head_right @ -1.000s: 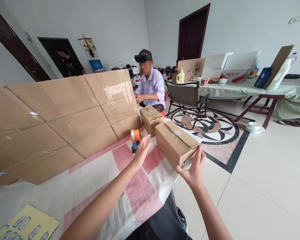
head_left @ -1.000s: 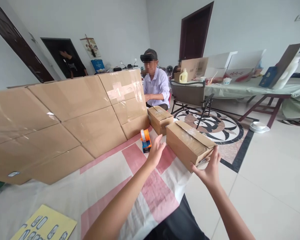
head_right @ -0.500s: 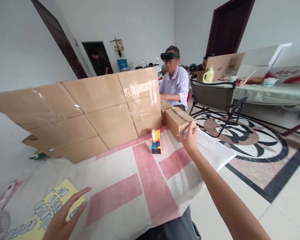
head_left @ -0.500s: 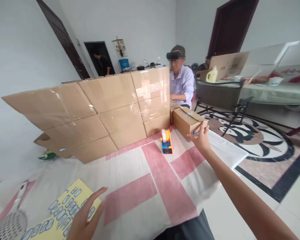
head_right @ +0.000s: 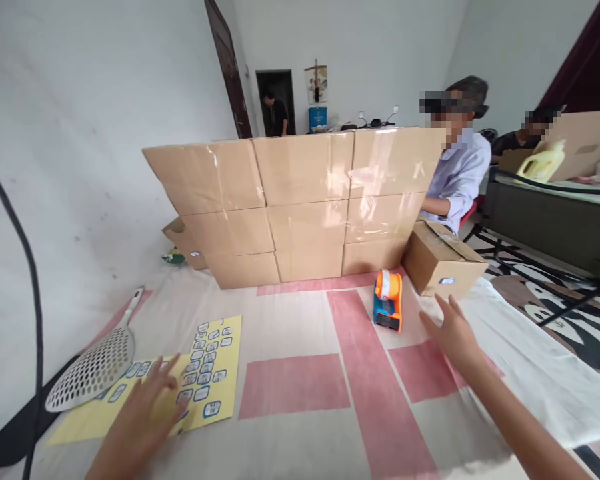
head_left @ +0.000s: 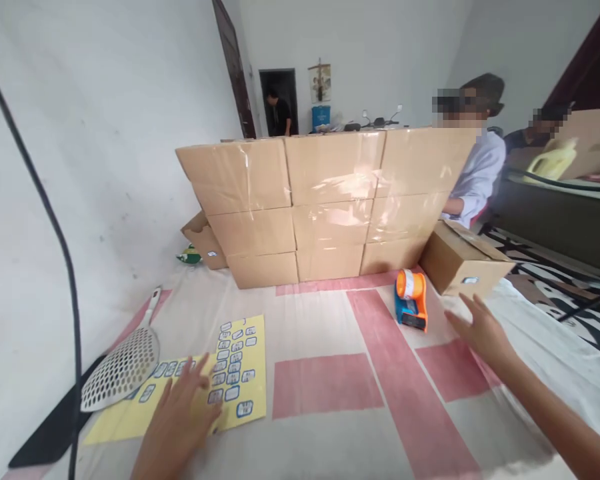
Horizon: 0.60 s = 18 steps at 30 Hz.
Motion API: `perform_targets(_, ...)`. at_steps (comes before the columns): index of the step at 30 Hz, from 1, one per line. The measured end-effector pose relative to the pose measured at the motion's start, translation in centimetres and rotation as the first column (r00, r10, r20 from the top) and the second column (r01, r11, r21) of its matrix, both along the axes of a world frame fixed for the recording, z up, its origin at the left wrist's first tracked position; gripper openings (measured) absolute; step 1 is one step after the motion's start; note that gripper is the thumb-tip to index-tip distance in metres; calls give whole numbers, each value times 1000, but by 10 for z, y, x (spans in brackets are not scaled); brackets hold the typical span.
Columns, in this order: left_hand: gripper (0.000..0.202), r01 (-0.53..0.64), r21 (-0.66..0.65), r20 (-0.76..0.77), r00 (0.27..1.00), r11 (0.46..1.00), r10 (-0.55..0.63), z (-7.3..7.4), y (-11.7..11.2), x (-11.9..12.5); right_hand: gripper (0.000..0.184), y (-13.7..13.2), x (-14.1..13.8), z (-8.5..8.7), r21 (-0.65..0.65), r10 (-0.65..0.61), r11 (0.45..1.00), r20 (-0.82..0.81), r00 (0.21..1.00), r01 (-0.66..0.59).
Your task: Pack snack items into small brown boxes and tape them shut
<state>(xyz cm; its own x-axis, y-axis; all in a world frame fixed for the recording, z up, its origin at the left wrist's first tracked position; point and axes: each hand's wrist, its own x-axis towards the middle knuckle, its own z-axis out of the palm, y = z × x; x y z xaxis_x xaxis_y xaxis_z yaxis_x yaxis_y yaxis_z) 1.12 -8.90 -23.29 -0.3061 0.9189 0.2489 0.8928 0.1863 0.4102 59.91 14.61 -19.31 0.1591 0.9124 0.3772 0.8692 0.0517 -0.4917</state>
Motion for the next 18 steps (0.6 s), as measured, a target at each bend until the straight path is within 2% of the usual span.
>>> perform_targets(1, 59, -53, 83, 29, 998, 995, 51, 11, 19, -12, 69, -23, -15, -5, -30, 39, 999, 20, 999, -38)
perform_targets(3, 71, -140, 216, 77, 989, 966, 126, 38, 64, -39, 59, -75, -50, -20, 4, 232, 972, 92, 968, -234)
perform_targets(4, 76, -149, 258, 85, 988, 955, 131, 54, 90, -53, 54, -99, -69, -28, 28, 324, 943, 154, 933, -332)
perform_targets(6, 88, -160, 254, 77, 986, 954, 145, 86, 145, -78, 50, -138, -105, -44, 144, 439, 860, 281, 854, -489)
perform_targets(7, 92, -157, 249, 64, 987, 956, 146, 102, 171, -88, 54, -151, -120, -50, 134, 484, 820, 355, 800, -556)
perform_targets(9, 92, -133, 228, 19, 991, 965, 132, 130, 219, -103, 57, -164, -141, -58, 142, 514, 756, 474, 715, -639)
perform_targets(12, 79, -106, 141, -26, 993, 984, 111, 159, 270, -116, 54, -162, -149, -59, 166, 483, 744, 537, 692, -647)
perform_targets(15, 52, -167, 73, -36, 985, 983, 170, 172, 294, -117, 51, -157, -143, -59, 177, 474, 755, 518, 712, -632)
perform_targets(18, 34, -252, 100, -23, 966, 962, 256, 173, 295, -113, 48, -155, -136, -66, 185, 479, 737, 536, 695, -650)
